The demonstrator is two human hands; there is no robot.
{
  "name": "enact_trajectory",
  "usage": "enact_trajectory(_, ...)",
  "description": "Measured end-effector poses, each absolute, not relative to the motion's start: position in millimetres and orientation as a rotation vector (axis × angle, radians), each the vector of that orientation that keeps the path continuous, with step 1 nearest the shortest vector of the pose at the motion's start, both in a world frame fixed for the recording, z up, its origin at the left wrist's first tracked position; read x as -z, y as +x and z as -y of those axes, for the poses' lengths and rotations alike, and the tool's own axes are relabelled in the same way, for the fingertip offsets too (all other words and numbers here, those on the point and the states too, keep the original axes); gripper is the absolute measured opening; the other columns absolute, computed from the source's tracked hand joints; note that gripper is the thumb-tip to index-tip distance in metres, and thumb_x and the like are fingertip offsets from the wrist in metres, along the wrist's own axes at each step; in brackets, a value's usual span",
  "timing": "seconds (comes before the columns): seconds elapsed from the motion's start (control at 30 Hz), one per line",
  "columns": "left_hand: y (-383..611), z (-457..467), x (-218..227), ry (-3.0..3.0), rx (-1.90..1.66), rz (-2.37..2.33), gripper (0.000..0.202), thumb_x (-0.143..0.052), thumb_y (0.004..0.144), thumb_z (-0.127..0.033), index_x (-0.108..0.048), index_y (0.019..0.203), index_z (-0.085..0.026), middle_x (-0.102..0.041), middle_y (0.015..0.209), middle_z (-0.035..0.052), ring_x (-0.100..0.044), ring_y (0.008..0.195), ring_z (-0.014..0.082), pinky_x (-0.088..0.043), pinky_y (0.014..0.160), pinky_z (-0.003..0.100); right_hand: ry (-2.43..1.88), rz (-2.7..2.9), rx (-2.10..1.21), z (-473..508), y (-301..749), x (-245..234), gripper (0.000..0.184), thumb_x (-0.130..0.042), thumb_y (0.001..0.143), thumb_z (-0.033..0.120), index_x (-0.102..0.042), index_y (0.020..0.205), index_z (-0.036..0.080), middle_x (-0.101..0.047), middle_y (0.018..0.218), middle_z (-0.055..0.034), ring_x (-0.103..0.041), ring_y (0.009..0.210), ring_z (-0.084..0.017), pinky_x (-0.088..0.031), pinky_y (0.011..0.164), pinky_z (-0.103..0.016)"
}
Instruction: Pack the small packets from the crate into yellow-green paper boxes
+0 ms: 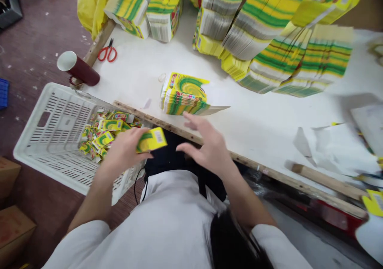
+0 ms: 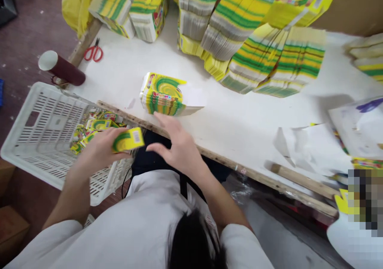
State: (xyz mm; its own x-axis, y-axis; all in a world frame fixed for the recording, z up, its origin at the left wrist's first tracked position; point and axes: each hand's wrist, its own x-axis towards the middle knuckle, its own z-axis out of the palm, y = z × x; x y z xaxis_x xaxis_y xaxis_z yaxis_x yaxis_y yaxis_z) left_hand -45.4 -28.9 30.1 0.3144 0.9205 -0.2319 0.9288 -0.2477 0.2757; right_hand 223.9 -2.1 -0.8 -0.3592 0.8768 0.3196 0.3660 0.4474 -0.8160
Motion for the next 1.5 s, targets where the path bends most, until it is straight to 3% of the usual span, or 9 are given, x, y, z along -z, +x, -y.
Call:
enact_trajectory(0.17, -102.7, 32.0, -45.2, 2.126, 0.191, -2.174, 0.081, -0.071, 0.079, -0.061, -0.047, 0.142, -0.015, -0.060, 0.136, 0.0220, -0.055, 0.126, 0.0465, -0.042, 0.104, 0.064, -1.436, 1.930, -0.327, -51.6, 232.6, 1.7, 0.047, -0.056, 0.097, 0.032, -0.052, 0.141, 0.018, -0.065, 0.131, -0.0164, -0.057, 0.125, -0.034, -0.045, 0.108, -0.054)
enact_trajectory(0.4, -38.6, 26.3, -12.6, 1.689, -0.375, -1.447, 0.065, -0.070, 0.080, -0.063, -0.059, 0.129, -0.022, -0.075, 0.113, 0.0104, -0.071, 0.105, 0.0263, -0.055, 0.096, 0.042, -1.583, 1.969, -0.283, -63.0, 232.3, 5.3, 0.044, -0.063, 0.088, 0.022, -0.057, 0.130, 0.015, -0.065, 0.111, -0.0154, -0.059, 0.106, -0.035, -0.046, 0.098, -0.056)
enact_trajectory(0.6, 44.8, 9.5, 9.8, 1.129, -1.145, -1.126, 0.074, -0.060, 0.075, -0.080, -0.057, 0.125, -0.025, -0.070, 0.113, 0.0108, -0.068, 0.110, 0.0268, -0.057, 0.091, 0.042, -1.132, 1.906, -0.771, -8.4, 215.9, -12.7, 0.043, -0.066, 0.087, 0.019, -0.054, 0.127, 0.027, -0.066, 0.109, -0.0073, -0.064, 0.098, -0.027, -0.053, 0.093, -0.046)
enact_trajectory(0.77, 70.3, -0.8, -0.5, 0.816, -1.553, -1.190, 0.053, -0.034, 0.091, -0.075, -0.052, 0.090, -0.025, -0.052, 0.074, 0.0004, -0.061, 0.072, 0.0161, -0.057, 0.077, 0.035, -0.873, 1.490, -1.370, 30.8, 181.1, 11.9, 0.042, -0.070, 0.088, 0.028, -0.054, 0.127, 0.030, -0.066, 0.111, -0.0041, -0.067, 0.094, -0.021, -0.060, 0.083, -0.035)
enact_trajectory(0.87, 67.0, -0.3, 2.3, 0.767, -1.636, -1.194, 0.052, -0.037, 0.090, -0.076, -0.048, 0.084, -0.026, -0.044, 0.071, -0.0023, -0.052, 0.063, 0.0131, -0.055, 0.071, 0.031, -0.930, 1.434, -1.324, 32.4, 173.7, 21.9, 0.039, -0.075, 0.085, 0.030, -0.060, 0.121, 0.030, -0.067, 0.107, -0.0037, -0.067, 0.091, -0.021, -0.060, 0.081, -0.034)
enact_trajectory(1.0, 55.0, 9.4, 20.9, 0.910, -1.472, -1.277, 0.064, -0.048, 0.077, -0.086, -0.060, 0.100, -0.028, -0.065, 0.095, 0.0040, -0.065, 0.090, 0.0206, -0.058, 0.078, 0.036, -1.036, 1.478, -1.182, 19.9, 185.4, 27.2, 0.028, -0.071, 0.088, 0.026, -0.065, 0.115, 0.027, -0.068, 0.096, -0.0023, -0.064, 0.080, -0.018, -0.057, 0.075, -0.034)
enact_trajectory(1.23, 21.4, 17.4, 36.8, 1.002, -1.503, -1.416, 0.033, -0.081, 0.073, -0.052, -0.071, 0.079, -0.021, -0.074, 0.078, -0.0010, -0.069, 0.072, 0.0142, -0.057, 0.076, 0.028, -1.035, 1.617, -1.031, 15.9, 211.8, 25.4, 0.016, -0.058, 0.096, 0.023, -0.073, 0.103, 0.026, -0.073, 0.089, -0.0023, -0.067, 0.078, -0.018, -0.056, 0.072, -0.032)
enact_trajectory(1.4, -14.0, 18.9, -12.3, 1.420, -1.083, -1.142, 0.094, -0.066, 0.066, -0.083, -0.057, 0.138, -0.024, -0.065, 0.136, 0.0147, -0.060, 0.129, 0.0326, -0.048, 0.109, 0.045, -1.096, 1.859, -0.717, 13.1, 232.9, 20.2, 0.023, -0.059, 0.096, 0.019, -0.077, 0.105, 0.031, -0.075, 0.090, -0.0027, -0.066, 0.084, -0.020, -0.054, 0.078, -0.037)
enact_trajectory(1.5, -10.0, 22.9, -28.1, 1.768, -0.674, -1.199, 0.118, -0.081, 0.054, -0.075, -0.040, 0.150, -0.021, -0.054, 0.147, 0.0201, -0.052, 0.137, 0.0384, -0.041, 0.115, 0.051, -1.007, 2.042, -0.575, 16.9, 234.3, 18.5, 0.028, -0.058, 0.096, 0.018, -0.076, 0.104, 0.037, -0.077, 0.086, 0.0004, -0.066, 0.088, -0.021, -0.049, 0.096, -0.045)
